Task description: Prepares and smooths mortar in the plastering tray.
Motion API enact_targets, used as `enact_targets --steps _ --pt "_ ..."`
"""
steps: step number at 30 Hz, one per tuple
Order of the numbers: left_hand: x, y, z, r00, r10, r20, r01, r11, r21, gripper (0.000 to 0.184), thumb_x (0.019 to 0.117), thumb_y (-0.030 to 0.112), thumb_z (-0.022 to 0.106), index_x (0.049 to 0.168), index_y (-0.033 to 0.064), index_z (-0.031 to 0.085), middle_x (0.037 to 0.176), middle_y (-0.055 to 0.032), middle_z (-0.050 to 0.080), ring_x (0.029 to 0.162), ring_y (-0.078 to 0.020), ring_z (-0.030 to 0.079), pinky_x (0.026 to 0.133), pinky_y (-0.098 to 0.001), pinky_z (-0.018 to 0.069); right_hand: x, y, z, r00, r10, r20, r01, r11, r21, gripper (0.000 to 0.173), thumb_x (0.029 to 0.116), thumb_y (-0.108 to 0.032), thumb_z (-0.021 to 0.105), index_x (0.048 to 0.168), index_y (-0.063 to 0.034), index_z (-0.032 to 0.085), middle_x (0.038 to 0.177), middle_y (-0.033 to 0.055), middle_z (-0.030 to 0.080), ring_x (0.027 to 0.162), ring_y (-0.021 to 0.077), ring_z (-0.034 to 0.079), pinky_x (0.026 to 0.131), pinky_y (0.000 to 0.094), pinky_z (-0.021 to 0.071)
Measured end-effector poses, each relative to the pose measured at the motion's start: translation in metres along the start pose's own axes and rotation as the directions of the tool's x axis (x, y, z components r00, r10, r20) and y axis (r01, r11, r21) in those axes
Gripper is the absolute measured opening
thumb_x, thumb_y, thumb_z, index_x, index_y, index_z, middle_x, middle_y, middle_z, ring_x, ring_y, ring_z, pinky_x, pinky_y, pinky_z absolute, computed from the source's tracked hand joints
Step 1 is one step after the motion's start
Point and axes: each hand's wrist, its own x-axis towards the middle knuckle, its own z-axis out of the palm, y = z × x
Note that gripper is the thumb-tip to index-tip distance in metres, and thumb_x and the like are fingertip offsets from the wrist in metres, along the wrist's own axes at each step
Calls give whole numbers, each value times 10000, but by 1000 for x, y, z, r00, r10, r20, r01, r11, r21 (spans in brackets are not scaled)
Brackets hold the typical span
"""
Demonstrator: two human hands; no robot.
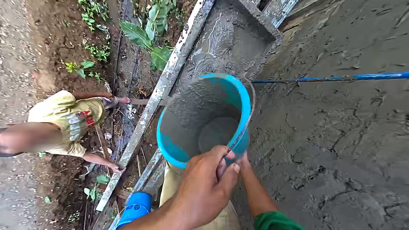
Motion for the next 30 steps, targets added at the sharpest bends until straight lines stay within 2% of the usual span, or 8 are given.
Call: enact_targets --steps 1,3,6,14,20,23,28,30 --pt "-3 -5 -3 998 -54 -32 54 998 17 211 1012 190 549 1126 45 652 720 59 498 607 -16 473 565 -181 418 9 12 -9 999 31 -23 -32 997 -66 552 1115 -494 174 1216 -93 540 959 34 681 843 143 673 759 352 579" --pt "-1 -28 -11 977 -191 -92 194 981 14 206 1020 200 554 1126 49 646 749 38 521 632 -48 503 595 -222 450 12 32 -29 995 93 -38 -97 983 -155 584 1125 -466 195 1284 -19 534 1092 99 704 944 182 704 836 349 581" --pt "5 -79 -20 951 -288 -114 292 956 20 183 1024 201 551 1097 55 632 768 15 516 660 -85 507 635 -270 457 3 53 -52 988 140 -59 -150 965 -215 536 1131 -423 249 1308 -14 546 1160 120 710 994 194 710 855 345 577" --pt "-13 -104 -128 871 -136 -473 321 885 337 260 1058 251 544 1125 40 679 848 -125 633 684 -242 573 633 -467 492 -18 77 -64 979 166 -116 -199 889 -412 406 1133 -299 329 1224 -9 598 1020 104 737 853 170 724 753 317 589" --pt "-22 -112 -201 809 -57 -585 299 897 326 268 1046 264 537 965 73 706 746 -1 581 593 -80 469 584 -315 424 -3 56 -21 991 119 66 -33 676 -736 378 1133 -211 331 1292 28 577 1104 137 718 883 149 706 775 302 567" --pt "-26 -122 -228 809 -81 -582 350 862 367 284 1040 280 544 948 68 709 758 -2 604 617 -76 519 619 -329 473 6 41 2 983 100 153 56 630 -774 363 1128 -194 344 1307 31 566 1127 145 706 900 147 703 796 312 568" --pt "-39 -149 -262 876 -160 -454 398 771 497 345 1054 314 552 1027 13 718 893 -142 678 782 -245 624 766 -553 500 12 22 11 972 86 217 123 602 -789 351 1120 -188 367 1313 24 570 1143 147 708 922 165 712 809 327 576" --pt "-41 -155 -264 887 -183 -424 399 766 503 314 1053 268 566 998 -5 711 910 -156 675 801 -254 624 781 -556 500 16 22 4 970 97 221 124 584 -802 344 1119 -178 370 1314 24 568 1145 148 707 923 167 715 808 328 580"
